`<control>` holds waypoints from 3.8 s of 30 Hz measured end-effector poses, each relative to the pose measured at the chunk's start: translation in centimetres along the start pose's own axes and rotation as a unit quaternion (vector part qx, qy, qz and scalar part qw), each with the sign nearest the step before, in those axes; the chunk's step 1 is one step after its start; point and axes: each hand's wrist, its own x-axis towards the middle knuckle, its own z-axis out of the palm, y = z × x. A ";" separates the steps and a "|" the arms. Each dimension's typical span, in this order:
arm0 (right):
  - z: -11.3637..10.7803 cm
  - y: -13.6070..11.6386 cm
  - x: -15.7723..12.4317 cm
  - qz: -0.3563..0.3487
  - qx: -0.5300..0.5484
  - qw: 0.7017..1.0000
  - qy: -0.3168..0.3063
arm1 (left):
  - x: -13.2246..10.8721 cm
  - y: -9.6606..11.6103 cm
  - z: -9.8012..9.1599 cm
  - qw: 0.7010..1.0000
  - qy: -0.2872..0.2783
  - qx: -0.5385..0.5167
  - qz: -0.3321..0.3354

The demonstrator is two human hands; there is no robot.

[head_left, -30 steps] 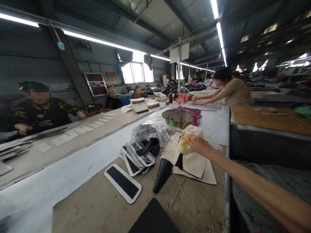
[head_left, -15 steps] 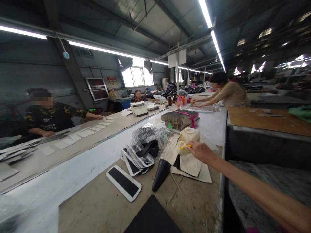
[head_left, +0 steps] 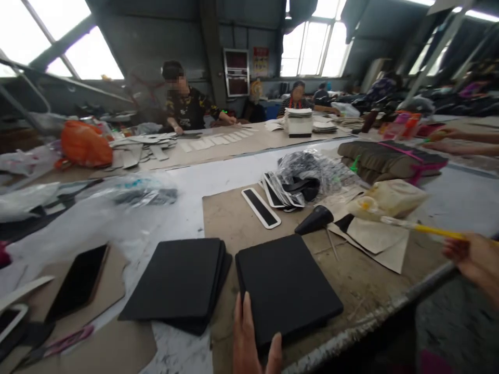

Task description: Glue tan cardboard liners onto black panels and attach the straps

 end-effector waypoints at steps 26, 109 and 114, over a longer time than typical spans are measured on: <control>7.0 -14.0 -24.5 -0.366 0.160 0.846 -0.353 | 0.6 -1.2 -3.0 0.990 -0.004 -0.056 0.126; 0.7 -11.2 -21.6 -0.462 0.077 0.832 -0.298 | 0.8 -1.6 -2.7 0.984 0.048 -0.009 0.169; 6.5 -13.1 -24.1 -0.536 0.144 0.773 -0.307 | 0.6 -1.6 -2.6 0.986 0.048 -0.023 0.161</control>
